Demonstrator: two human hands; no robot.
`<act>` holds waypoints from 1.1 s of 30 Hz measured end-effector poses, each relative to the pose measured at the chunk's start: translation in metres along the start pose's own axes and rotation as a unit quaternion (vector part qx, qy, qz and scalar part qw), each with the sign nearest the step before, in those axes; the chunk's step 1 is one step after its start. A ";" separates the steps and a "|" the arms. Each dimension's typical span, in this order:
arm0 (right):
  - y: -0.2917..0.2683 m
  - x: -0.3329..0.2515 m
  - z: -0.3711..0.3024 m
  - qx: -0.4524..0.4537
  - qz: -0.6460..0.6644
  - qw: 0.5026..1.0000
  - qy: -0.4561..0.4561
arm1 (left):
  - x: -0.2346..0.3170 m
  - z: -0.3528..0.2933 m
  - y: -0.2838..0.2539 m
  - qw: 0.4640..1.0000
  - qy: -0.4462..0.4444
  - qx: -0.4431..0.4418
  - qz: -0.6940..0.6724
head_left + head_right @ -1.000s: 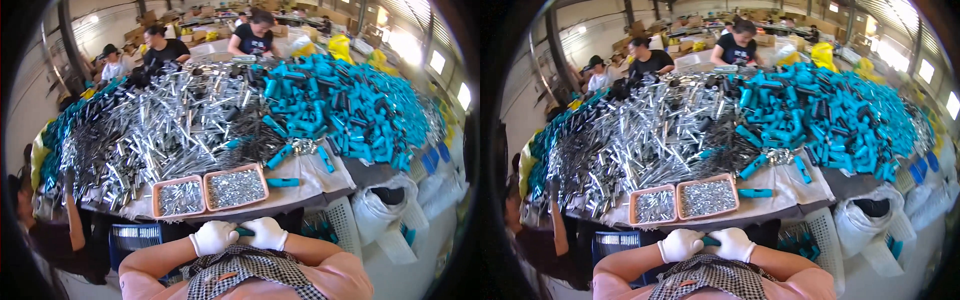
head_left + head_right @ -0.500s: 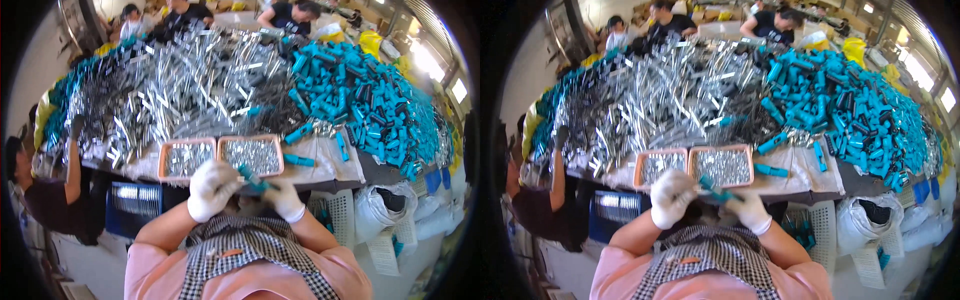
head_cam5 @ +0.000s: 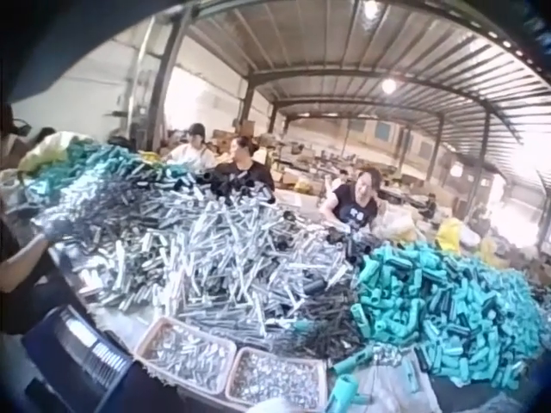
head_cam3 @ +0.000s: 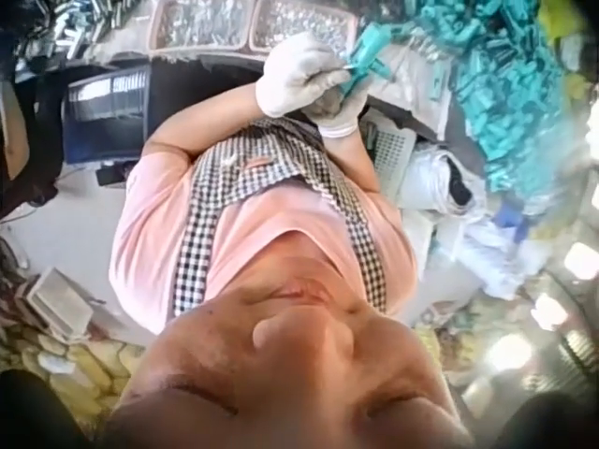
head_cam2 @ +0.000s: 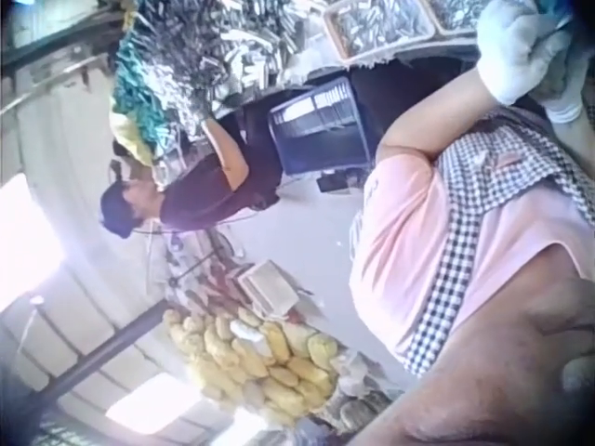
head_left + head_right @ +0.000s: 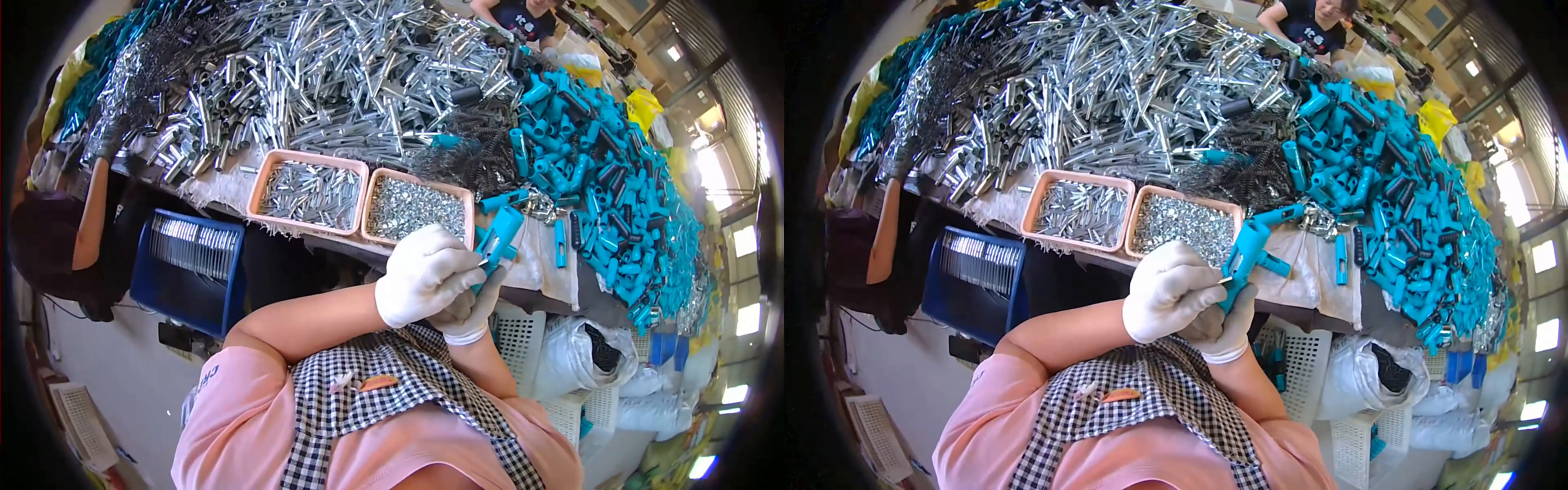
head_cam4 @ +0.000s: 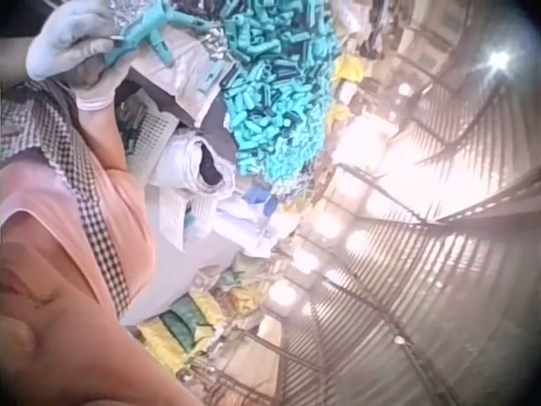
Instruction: Assembling metal hardware frames by attaching plastic handles and securing small components.
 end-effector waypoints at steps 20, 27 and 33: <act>0.024 -0.001 0.043 0.189 -0.143 0.971 0.000 | -0.016 0.001 -0.008 0.986 -0.160 0.021 0.033; -0.029 -0.018 0.030 0.014 -0.153 0.987 0.052 | -0.028 -0.006 -0.004 0.982 -0.181 -0.028 0.047; -0.020 -0.048 0.038 0.161 -0.249 0.954 0.051 | -0.100 0.017 -0.017 0.974 -0.085 -0.033 0.208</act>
Point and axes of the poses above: each hand's wrist, its own z-axis towards the middle knuckle, its own y-axis out of the palm, x = y × z, the point moved 1 cm from there along z, towards the middle knuckle, and after that the axes turned 10 degrees about -x, right-handed, at the moved point
